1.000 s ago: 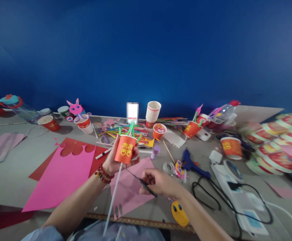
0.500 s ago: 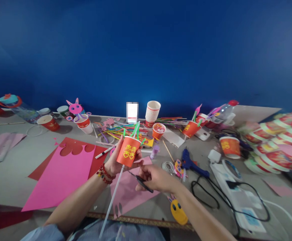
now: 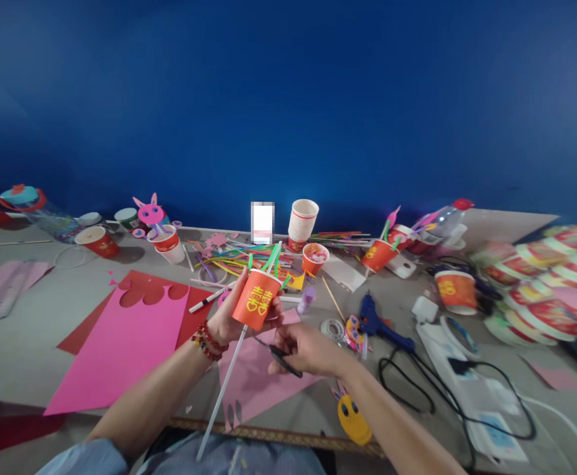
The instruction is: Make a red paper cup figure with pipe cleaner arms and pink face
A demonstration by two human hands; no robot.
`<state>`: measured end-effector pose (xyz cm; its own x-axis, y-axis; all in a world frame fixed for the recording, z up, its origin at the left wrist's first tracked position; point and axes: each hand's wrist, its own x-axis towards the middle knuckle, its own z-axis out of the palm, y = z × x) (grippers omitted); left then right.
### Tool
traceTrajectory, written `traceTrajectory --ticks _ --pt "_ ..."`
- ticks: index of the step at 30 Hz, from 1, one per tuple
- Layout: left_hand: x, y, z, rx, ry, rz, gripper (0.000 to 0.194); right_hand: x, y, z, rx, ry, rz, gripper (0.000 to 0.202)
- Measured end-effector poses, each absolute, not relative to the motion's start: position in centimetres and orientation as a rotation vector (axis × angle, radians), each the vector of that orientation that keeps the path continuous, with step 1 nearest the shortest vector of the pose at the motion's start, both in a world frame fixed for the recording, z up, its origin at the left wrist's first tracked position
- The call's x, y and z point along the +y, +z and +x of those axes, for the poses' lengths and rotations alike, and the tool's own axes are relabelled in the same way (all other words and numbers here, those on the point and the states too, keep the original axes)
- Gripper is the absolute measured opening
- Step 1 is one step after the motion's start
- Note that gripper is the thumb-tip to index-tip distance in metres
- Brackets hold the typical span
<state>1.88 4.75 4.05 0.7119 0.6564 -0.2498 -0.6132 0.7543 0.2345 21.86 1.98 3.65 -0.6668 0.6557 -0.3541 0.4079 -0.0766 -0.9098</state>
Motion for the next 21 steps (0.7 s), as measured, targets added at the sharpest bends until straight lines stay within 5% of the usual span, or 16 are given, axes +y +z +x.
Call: traceTrajectory --ticks 21 --pt "9.3 2.6 2.2 0.272 0.549 0.420 0.081 3.6 2.7 21.8 -2.206 1.363 -1.289 0.044"
